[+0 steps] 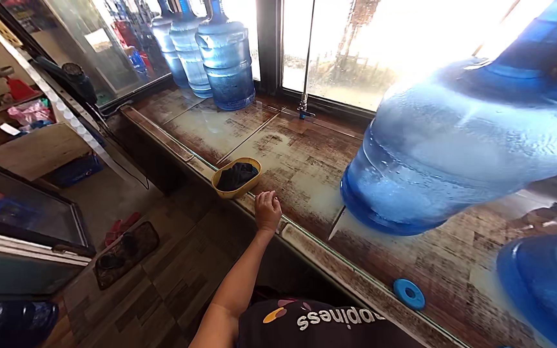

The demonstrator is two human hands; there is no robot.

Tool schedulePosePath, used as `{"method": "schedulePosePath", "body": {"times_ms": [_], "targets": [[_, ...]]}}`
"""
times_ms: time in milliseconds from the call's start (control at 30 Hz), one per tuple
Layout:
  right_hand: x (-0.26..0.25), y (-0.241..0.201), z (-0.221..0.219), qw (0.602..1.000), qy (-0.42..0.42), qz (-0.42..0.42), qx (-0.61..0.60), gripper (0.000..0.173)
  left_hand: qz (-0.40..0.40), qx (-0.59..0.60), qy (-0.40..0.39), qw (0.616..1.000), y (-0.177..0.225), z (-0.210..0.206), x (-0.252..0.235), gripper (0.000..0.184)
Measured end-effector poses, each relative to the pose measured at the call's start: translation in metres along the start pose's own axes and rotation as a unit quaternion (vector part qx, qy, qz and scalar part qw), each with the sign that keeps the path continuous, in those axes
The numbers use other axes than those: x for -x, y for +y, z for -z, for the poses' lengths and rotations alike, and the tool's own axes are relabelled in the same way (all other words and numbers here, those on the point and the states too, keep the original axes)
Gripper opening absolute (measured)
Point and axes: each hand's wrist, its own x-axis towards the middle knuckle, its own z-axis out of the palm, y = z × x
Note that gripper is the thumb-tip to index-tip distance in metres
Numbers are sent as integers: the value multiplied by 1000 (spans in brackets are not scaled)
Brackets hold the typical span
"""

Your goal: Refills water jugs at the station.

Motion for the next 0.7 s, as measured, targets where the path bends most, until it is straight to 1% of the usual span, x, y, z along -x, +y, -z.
{"method": "schedulePosePath", "body": {"times_ms": [33, 100, 200, 267, 433, 600, 700], "targets": [[-5, 7, 2, 1000, -6, 18, 12, 67, 4, 0, -9, 1000, 0, 1, 0, 32], [-2, 7, 4, 999, -18, 34, 20, 67, 10, -2, -30, 999, 0, 3, 0, 32], [11, -7, -2, 999, -24, 28, 1, 69, 3, 3, -21, 1000, -1, 3, 0, 32], [15, -11, -3, 999, -21, 20, -14, 66, -4, 5, -9, 1000, -2, 1, 0, 31], [19, -16, -6, 1000, -13, -2, -27, 63, -3, 2, -14, 1000, -2, 2, 0, 31], [13, -10, -6, 1000, -15, 17, -8, 67, 7, 4, -19, 1000, -2, 4, 0, 32], [12, -9, -5, 1000, -12, 28, -7, 64, 2, 8, -9, 1000, -2, 3, 0, 31]]}}
